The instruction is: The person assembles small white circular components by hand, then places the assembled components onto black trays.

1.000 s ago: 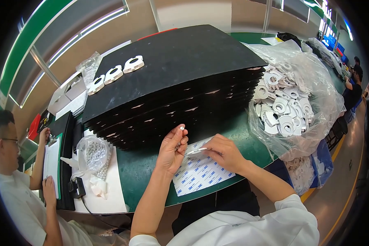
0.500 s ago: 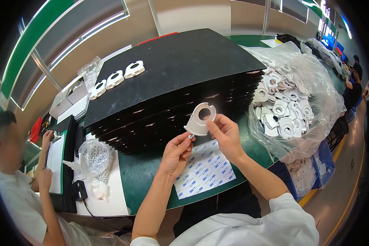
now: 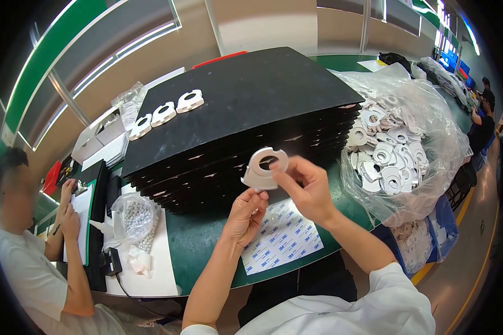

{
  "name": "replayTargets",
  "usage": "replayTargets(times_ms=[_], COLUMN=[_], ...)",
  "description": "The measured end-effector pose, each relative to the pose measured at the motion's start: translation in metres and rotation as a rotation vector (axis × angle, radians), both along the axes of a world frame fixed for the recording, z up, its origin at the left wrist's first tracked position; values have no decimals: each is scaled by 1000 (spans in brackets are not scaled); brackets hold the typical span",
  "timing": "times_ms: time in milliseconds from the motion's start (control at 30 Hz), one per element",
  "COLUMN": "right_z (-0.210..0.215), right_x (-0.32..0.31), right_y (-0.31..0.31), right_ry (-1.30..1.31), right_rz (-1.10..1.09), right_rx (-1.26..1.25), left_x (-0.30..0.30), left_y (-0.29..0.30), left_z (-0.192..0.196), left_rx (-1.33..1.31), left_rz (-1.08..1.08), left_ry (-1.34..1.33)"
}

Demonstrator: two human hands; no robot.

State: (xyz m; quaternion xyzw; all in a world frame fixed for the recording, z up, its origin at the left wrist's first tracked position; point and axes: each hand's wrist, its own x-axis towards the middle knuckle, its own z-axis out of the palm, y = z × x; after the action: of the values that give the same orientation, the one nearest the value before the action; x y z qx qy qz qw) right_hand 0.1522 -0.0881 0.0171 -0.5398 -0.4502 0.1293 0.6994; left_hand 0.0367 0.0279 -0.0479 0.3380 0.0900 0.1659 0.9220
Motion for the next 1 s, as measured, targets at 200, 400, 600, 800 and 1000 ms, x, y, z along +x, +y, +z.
replayTargets(times_ms=[200, 400, 600, 800, 1000], right_z=[97, 121, 126, 143, 134], right_x=[32, 107, 107, 121, 125], right_y=[60, 162, 176, 101, -38], right_ry=[-631, -480, -239, -555, -739], right_rz=[-230, -248, -21, -104, -612], right_rx=[327, -262, -678, -339, -83], left_x=[4, 8, 3, 0, 5], left_y=[2, 0, 7, 9, 1], left_z=[4, 2, -8, -2, 3], left_rx=[-206, -182, -178, -241, -209], left_rz=[167, 170, 120, 66, 128], left_ry=[141, 219, 144, 99, 91])
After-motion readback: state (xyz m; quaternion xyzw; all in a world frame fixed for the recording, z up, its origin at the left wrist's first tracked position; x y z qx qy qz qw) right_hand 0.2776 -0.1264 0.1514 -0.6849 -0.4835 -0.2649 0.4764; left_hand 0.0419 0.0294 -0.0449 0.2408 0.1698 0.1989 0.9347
